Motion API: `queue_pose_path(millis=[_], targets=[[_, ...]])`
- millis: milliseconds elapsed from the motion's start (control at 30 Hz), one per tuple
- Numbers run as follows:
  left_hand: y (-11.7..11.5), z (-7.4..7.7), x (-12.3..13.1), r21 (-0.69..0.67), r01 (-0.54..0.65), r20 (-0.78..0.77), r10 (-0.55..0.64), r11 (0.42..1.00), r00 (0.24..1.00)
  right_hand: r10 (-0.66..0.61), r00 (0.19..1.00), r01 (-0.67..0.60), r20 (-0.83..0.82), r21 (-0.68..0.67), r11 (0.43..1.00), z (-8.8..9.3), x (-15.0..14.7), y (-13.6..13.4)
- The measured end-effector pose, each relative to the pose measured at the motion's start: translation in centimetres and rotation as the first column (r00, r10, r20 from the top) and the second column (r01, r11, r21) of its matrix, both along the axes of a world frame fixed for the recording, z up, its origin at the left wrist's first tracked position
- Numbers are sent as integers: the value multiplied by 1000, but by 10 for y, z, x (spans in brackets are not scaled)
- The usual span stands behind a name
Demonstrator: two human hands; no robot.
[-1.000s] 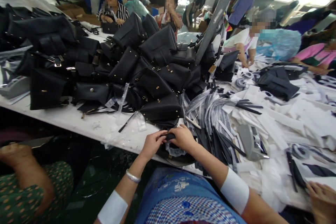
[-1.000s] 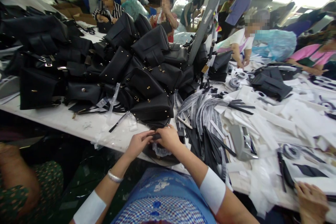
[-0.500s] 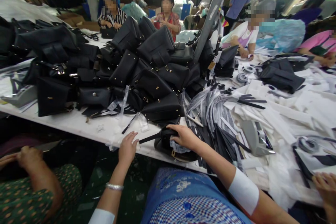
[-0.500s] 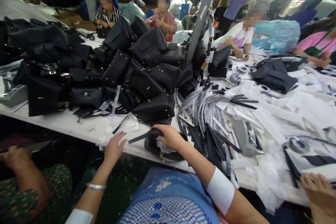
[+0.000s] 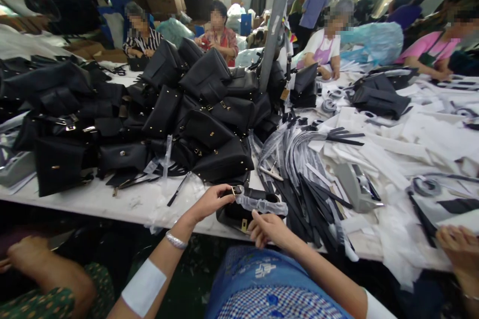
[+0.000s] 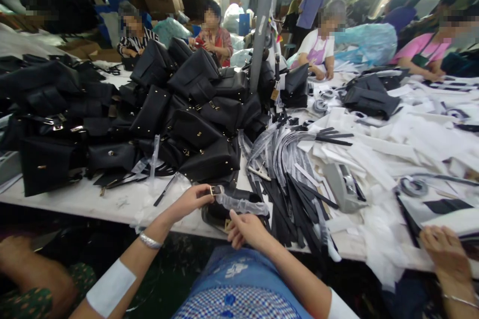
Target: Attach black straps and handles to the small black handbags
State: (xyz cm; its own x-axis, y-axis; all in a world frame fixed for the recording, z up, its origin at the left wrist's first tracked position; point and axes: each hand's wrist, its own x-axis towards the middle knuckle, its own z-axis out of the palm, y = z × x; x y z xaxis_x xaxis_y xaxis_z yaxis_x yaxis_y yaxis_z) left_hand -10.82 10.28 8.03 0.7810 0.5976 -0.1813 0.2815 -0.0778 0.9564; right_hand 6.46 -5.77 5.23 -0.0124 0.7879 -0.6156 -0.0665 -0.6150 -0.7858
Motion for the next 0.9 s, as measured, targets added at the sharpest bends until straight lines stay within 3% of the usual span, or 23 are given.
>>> queue_pose_path(millis=[67, 133, 200, 267, 367, 467, 567, 733, 833, 900], targets=[[-4, 7, 0, -60, 9, 26, -8, 998, 1000, -182, 935, 173, -305, -57, 983, -13, -6, -3], [-8, 14, -1, -97, 35, 37, -31, 995, 999, -350, 805, 393, -479, -12, 920, -18, -5, 5], [-11, 21, -3, -125, 49, 33, -46, 991, 998, -453, 714, 558, -534, 43, 828, -11, 8, 21], [-14, 26, -6, -155, 53, 49, -46, 987, 998, -524, 691, 648, -498, 106, 754, 3, 30, 39], [-20, 30, -5, -219, 124, 151, -92, 968, 984, -560, 734, 653, -383, 174, 737, 28, 67, 64], [-34, 26, 8, -254, 145, 197, -96, 956, 976, -557, 747, 648, -362, 208, 733, 45, 82, 76], [-48, 18, 24, -221, 83, 161, -47, 972, 986, -506, 722, 655, -472, 230, 719, 48, 67, 71], [-61, 13, 32, -235, 113, 204, -64, 965, 977, -383, 760, 550, -526, 205, 810, 42, 35, 46], [-66, 12, 33, -248, 119, 237, -59, 961, 970, -446, 727, 610, -522, 190, 770, 46, 35, 43], [-69, 8, 36, -249, 63, 235, -3, 967, 972, -501, 674, 667, -543, 155, 729, 51, 39, 44]])
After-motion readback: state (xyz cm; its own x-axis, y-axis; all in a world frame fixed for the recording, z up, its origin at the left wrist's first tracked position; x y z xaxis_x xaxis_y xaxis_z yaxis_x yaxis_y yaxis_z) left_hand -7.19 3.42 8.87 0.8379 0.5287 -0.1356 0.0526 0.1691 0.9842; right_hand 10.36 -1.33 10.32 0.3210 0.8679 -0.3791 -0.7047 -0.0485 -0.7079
